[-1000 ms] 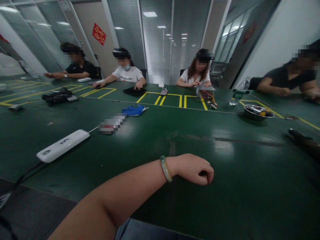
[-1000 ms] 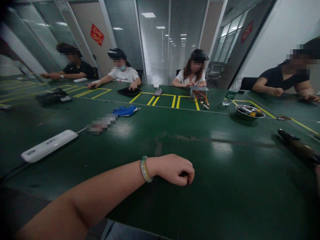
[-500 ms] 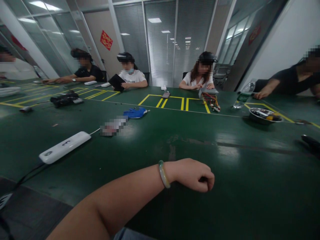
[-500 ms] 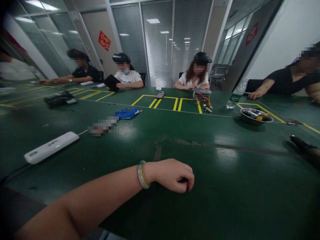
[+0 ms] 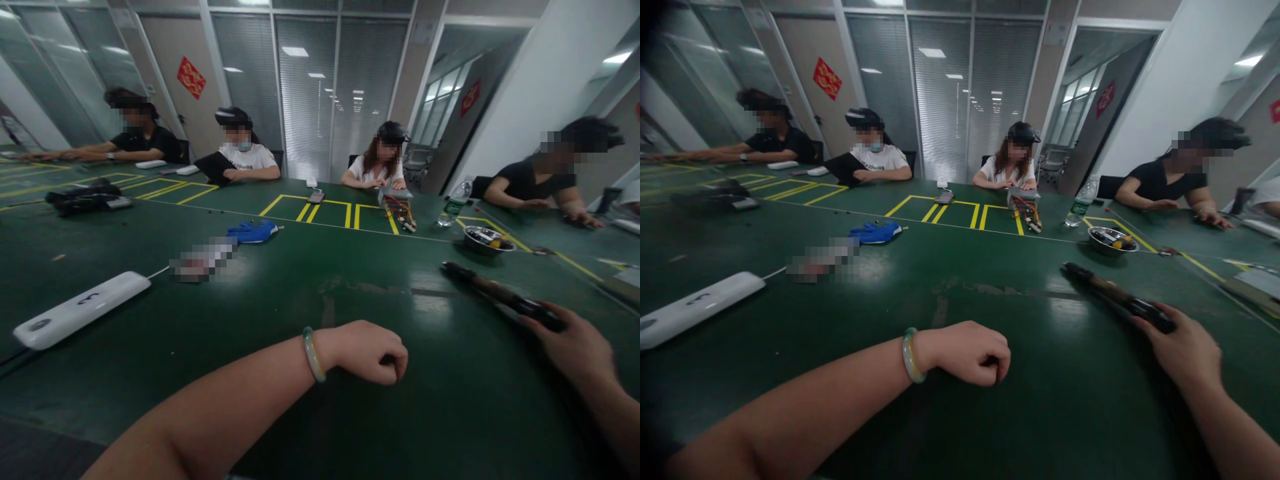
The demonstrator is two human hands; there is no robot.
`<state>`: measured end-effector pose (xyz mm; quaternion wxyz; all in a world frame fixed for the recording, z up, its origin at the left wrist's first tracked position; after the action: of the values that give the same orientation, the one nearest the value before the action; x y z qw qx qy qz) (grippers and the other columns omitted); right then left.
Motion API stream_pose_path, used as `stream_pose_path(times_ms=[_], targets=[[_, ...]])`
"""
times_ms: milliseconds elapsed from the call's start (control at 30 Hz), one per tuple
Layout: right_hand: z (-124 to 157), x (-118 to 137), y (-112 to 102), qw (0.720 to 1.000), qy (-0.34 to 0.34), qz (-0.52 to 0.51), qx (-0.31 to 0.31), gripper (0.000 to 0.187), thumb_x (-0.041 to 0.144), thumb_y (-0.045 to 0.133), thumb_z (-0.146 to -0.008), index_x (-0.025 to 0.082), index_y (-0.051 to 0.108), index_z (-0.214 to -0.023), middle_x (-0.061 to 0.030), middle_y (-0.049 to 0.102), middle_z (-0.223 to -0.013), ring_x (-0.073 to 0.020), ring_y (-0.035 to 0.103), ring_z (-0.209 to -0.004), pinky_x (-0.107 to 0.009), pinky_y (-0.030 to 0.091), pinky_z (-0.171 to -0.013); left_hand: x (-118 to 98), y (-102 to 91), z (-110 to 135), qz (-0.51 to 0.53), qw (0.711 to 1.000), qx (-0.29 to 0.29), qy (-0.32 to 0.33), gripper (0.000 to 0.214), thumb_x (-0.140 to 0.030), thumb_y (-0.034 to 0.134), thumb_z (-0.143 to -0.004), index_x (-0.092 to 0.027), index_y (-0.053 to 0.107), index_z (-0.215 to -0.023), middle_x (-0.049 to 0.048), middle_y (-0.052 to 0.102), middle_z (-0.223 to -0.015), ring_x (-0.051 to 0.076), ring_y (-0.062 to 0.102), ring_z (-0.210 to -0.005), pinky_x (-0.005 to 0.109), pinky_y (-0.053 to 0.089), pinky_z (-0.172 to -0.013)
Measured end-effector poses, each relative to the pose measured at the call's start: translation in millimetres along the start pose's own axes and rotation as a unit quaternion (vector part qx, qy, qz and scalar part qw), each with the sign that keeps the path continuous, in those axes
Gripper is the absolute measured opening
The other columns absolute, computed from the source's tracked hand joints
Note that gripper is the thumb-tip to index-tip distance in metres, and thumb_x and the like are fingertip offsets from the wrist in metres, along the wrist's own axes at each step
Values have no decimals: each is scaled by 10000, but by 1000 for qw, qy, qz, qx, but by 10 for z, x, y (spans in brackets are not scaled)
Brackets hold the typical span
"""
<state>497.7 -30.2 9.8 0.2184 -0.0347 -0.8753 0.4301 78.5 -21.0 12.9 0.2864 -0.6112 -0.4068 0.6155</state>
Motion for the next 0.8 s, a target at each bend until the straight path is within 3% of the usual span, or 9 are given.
stream_pose_path(times_ms=[67,167,267,367,433,533,600,700,800], targets=[[85,476,281,995,-70,-22,60,562,571,617,-798,232,616,-1245,-212,635,-1049,-320,599,-943,-463,414,-750,-12,3,-2,-11,1000,0,-2,98,-229,567,-826,-225,638,-893,-18,622,-951,126,590,-830,235,437,-687],[390,1480,493,975,-173,-109,92,526,484,657,-780,273,577,-1255,-113,616,-1142,-281,570,-1033,-424,420,-894,-52,-5,5,-29,1000,-9,6,97,-219,573,-813,-225,637,-886,-19,625,-952,120,595,-812,230,439,-688],[695,2412,663,953,-219,-144,153,481,373,678,-781,288,570,-1242,-71,587,-1204,-277,520,-1128,-433,383,-954,-91,-5,22,-58,998,-19,17,99,-219,579,-799,-228,638,-878,-18,636,-956,121,600,-789,231,437,-666],[858,3018,787,938,-248,-159,184,453,291,683,-785,295,572,-1225,-53,577,-1221,-260,496,-1157,-428,349,-972,-114,-12,40,-77,996,-40,35,107,-204,585,-782,-231,640,-870,-26,657,-924,123,602,-766,235,439,-659],[889,3199,873,934,-245,-158,205,456,266,683,-780,299,573,-1221,-46,579,-1218,-254,497,-1152,-429,341,-967,-138,-31,51,-82,993,-56,58,123,-185,581,-777,-230,641,-875,-35,670,-898,124,608,-770,239,448,-683],[903,3241,962,929,-222,-168,243,437,252,636,-804,304,572,-1233,-38,581,-1224,-245,501,-1152,-434,335,-977,-145,-150,70,-98,987,-114,59,159,-154,545,-799,-222,645,-903,-23,683,-901,137,620,-831,265,463,-797],[925,3227,950,920,-225,-201,252,453,222,570,-834,307,556,-1278,-40,571,-1256,-229,494,-1175,-423,329,-1003,-99,-315,102,-119,974,-192,13,167,-153,519,-824,-206,641,-926,9,680,-951,160,615,-909,302,455,-887],[922,3150,862,918,-205,-263,214,462,223,554,-835,288,566,-1292,-47,552,-1300,-223,472,-1217,-414,323,-1045,59,-568,215,-159,931,-311,-103,234,-178,502,-858,-198,613,-1063,59,645,-1123,208,563,-1086,373,426,-983],[869,2952,790,934,-115,-304,149,401,347,594,-834,257,618,-1223,-58,560,-1285,-237,476,-1215,-418,331,-1064,260,-662,307,-202,895,-351,-188,369,-258,487,-908,-194,521,-1270,87,576,-1282,229,497,-1219,417,378,-1058]])
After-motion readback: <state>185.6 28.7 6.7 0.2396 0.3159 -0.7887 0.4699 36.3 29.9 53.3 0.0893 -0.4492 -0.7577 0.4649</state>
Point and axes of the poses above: each hand's wrist, its own z-axis away from the middle knuckle, its own y-axis out of the palm, x = y × z, the point moved 7 cm from there along -z, towards the middle knuckle
